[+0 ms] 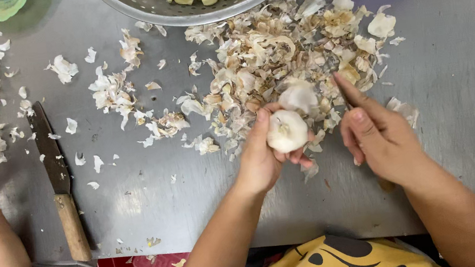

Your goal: The person peels garlic cloves one at a time, using a small knife to trim and strip the papery skins from each clove by hand, and drops the peeled cloves into a metal colander at the top of the table while discarded skins accumulate on the work surface.

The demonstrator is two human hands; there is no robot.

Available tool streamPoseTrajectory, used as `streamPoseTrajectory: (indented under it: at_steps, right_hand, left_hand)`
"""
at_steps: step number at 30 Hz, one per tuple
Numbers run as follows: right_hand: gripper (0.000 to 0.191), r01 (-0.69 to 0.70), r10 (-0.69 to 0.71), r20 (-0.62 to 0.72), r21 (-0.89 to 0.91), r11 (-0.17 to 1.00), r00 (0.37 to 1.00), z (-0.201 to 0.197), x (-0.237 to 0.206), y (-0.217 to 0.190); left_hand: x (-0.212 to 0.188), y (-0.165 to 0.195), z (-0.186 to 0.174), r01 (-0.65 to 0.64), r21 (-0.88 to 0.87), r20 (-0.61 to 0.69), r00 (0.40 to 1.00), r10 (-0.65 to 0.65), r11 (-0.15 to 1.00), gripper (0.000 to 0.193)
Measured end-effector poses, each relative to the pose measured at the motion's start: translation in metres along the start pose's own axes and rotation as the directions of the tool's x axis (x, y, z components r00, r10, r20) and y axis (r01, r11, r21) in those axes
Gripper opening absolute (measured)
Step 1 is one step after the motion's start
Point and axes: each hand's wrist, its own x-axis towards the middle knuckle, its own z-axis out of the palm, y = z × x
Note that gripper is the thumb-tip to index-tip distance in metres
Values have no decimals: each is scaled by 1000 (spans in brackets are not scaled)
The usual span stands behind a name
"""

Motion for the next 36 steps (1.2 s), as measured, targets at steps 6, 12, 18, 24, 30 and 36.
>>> streamPoseTrajectory:
  at_steps: [6,12,18,24,30,36]
  right_hand:
    - [79,72,-39,345,-82,994,938,2,-10,-3]
    - [84,168,-36,424,-278,946,905,14,-12,-9]
    - [79,169,-11,387,-377,911,922,18,-16,-13]
    - [75,134,4,359,-360,923,933,22,-16,-13]
    - [74,164,-51,311,-349,922,949,24,-16,-11]
    - [80,-107,73,365,76,991,928,16,-17,-2]
  left_hand:
    - [-3,5,3,-12,94,-38,999,16,996,49]
    - [-2,2,4,-65,136,-150,985,85,989,43]
    - [-1,-8,-8,-222,367,-111,954,279,904,42]
    - [-3,-9,-10,-285,368,-68,941,331,885,38]
    - [-10,-9,1,-303,239,-95,938,333,922,38]
    - [-13,-17,12,-370,286,-126,900,418,884,43]
